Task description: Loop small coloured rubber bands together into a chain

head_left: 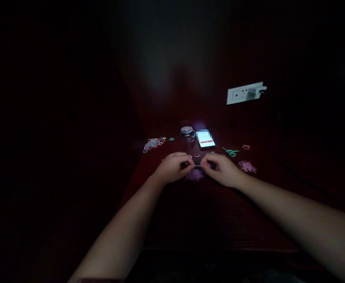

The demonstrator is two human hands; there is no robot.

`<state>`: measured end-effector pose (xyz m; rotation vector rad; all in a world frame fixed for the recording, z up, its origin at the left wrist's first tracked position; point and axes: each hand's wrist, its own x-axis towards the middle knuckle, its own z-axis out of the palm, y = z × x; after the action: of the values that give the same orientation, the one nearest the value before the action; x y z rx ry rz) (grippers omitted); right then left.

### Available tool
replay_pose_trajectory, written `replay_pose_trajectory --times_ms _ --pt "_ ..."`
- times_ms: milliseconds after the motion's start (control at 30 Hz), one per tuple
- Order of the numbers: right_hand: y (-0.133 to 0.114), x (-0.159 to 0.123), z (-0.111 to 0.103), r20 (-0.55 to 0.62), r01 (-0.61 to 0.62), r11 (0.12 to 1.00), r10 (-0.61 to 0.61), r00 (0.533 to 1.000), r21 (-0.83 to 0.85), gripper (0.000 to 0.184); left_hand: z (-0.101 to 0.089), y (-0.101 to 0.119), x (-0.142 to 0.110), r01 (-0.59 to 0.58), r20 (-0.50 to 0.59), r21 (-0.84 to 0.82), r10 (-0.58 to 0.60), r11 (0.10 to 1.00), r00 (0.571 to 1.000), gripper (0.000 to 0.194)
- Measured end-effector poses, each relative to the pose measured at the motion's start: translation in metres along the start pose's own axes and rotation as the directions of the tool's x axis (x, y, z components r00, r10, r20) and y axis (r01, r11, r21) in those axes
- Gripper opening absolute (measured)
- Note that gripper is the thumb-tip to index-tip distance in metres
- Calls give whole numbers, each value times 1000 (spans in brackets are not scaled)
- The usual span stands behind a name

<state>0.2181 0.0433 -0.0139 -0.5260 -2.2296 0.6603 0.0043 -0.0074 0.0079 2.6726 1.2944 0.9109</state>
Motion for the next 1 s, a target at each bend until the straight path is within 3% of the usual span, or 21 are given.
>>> replay_pose_trajectory --times_ms 800,1000 --pt "6 -2 0 -29 -46 998 47 998 53 9 -6 1 -1 12 -17 56 -11 998 1000 9" --pt "-1 0 0 0 1 1000 -1 1000 -9 13 -4 8 2 -23 20 33 22 999 1000 10"
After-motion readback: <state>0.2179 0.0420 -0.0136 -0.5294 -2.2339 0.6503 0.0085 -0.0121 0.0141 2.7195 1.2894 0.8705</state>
